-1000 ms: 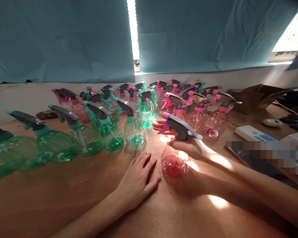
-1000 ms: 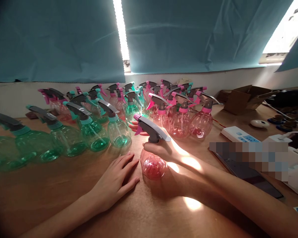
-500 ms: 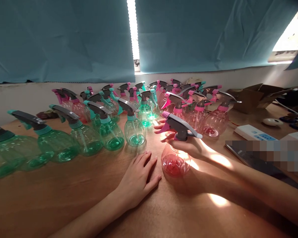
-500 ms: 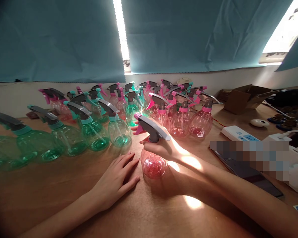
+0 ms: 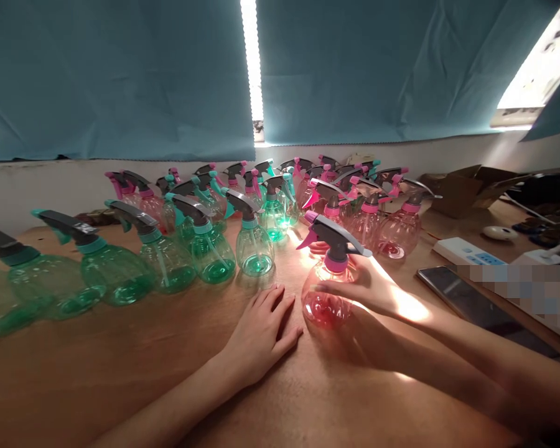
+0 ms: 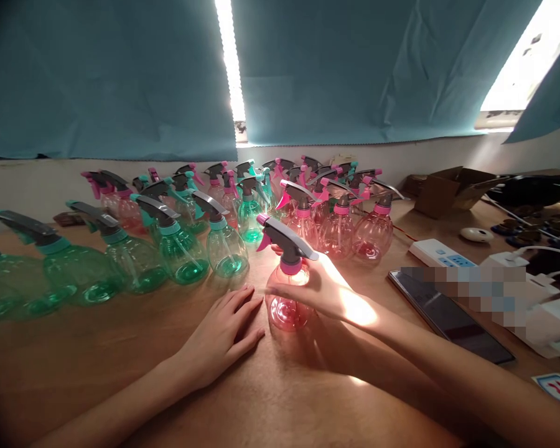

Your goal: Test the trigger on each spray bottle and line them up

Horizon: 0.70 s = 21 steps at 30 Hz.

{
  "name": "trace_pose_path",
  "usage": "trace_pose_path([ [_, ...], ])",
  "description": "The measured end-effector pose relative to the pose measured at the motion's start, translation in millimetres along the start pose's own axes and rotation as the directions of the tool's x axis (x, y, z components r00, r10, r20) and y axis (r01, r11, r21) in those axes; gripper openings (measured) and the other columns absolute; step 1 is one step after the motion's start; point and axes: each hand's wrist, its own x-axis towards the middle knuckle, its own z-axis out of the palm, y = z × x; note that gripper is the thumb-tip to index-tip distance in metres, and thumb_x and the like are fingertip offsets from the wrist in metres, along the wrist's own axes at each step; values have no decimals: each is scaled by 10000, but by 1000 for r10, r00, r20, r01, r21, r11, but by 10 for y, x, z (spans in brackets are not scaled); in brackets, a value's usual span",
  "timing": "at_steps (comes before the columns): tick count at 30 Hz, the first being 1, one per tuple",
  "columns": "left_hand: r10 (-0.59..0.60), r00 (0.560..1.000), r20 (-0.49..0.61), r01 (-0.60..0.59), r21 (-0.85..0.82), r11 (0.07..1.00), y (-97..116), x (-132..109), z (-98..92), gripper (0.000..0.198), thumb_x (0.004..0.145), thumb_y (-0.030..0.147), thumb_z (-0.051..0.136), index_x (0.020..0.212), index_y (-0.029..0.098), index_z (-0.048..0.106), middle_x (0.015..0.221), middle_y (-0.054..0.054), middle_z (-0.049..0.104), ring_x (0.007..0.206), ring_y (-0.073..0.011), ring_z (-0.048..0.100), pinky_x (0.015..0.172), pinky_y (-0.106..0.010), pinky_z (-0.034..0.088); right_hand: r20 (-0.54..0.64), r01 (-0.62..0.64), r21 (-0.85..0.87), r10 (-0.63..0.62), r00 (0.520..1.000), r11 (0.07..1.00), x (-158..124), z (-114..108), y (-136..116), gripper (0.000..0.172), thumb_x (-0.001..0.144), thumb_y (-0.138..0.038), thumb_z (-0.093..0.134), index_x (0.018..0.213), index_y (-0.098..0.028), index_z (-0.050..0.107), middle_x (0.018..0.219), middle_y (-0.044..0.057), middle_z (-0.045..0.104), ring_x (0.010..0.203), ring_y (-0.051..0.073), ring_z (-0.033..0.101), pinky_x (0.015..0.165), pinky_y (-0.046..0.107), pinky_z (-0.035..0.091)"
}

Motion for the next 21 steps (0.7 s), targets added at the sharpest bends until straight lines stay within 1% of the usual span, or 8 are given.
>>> trace_pose_path([
  [2, -1, 1000, -9, 1, 0, 1000, -1, 1, 6, 457, 927, 381, 538, 1325, 157, 511, 1417, -164, 463, 1308, -325, 412, 1069, -507, 349, 2, -69, -19, 69, 998, 997, -75, 1, 31, 541, 724, -475, 744, 1174, -224, 576, 1190, 75, 647, 1124, 270, 607, 971, 458, 507],
  [4, 1, 1000, -18, -1, -1, 1000, -2, 6, 10, 449, 925, 376, 543, 1310, 147, 523, 1407, -169, 471, 1298, -327, 423, 1063, -506, 358, -35, -109, -90, 106, 994, 990, -143, 7, 43, 610, 677, -514, 766, 1166, -209, 565, 1165, 101, 645, 1087, 288, 616, 930, 470, 522],
  [8, 7, 999, -31, -7, -7, 1000, -4, 15, 15, 431, 919, 364, 554, 1280, 129, 546, 1387, -178, 486, 1285, -332, 436, 1063, -504, 358, -71, -109, -203, 97, 993, 973, -237, 26, 16, 574, 687, -543, 745, 1121, -202, 591, 1129, 114, 658, 1047, 295, 633, 893, 451, 533],
  [11, 12, 999, -49, -12, -7, 1000, -3, 9, 17, 419, 915, 363, 556, 1264, 131, 555, 1375, -179, 496, 1279, -338, 438, 1052, -512, 367, -104, -161, -271, 137, 985, 949, -240, 43, 4, 602, 692, -572, 725, 1147, -205, 581, 1111, 119, 660, 1031, 305, 643, 851, 454, 547],
  [14, 20, 998, -58, -20, -1, 1000, 0, -3, 19, 426, 916, 369, 549, 1268, 130, 549, 1367, -182, 501, 1278, -337, 434, 1041, -515, 373, -127, -191, -314, 159, 979, 930, -150, 62, 40, 618, 687, -588, 715, 1150, -203, 575, 1108, 115, 657, 1022, 313, 645, 848, 476, 539],
  [18, 17, 997, -70, -18, -9, 1000, 4, -8, 30, 441, 916, 375, 538, 1288, 138, 531, 1354, -176, 511, 1268, -332, 442, 1041, -509, 370, -114, -112, -325, 78, 990, 939, 94, 103, 148, 525, 684, -498, 750, 1093, -199, 612, 1143, 116, 648, 1097, 321, 610, 919, 469, 499],
  [19, 15, 997, -74, -16, -17, 1000, 5, -8, 33, 446, 911, 372, 544, 1290, 138, 529, 1348, -174, 515, 1265, -333, 445, 1043, -505, 368, -103, -98, -321, 68, 992, 942, 162, 120, 175, 534, 690, -481, 751, 1113, -190, 603, 1151, 119, 646, 1103, 316, 608, 931, 464, 491],
  [21, 12, 996, -83, -15, -33, 999, 3, -7, 39, 459, 899, 368, 562, 1294, 137, 526, 1341, -172, 518, 1261, -336, 450, 1048, -499, 364, -102, -113, -326, 84, 991, 939, 290, 161, 213, 574, 696, -446, 754, 1158, -157, 574, 1173, 138, 640, 1115, 311, 604, 949, 454, 480],
])
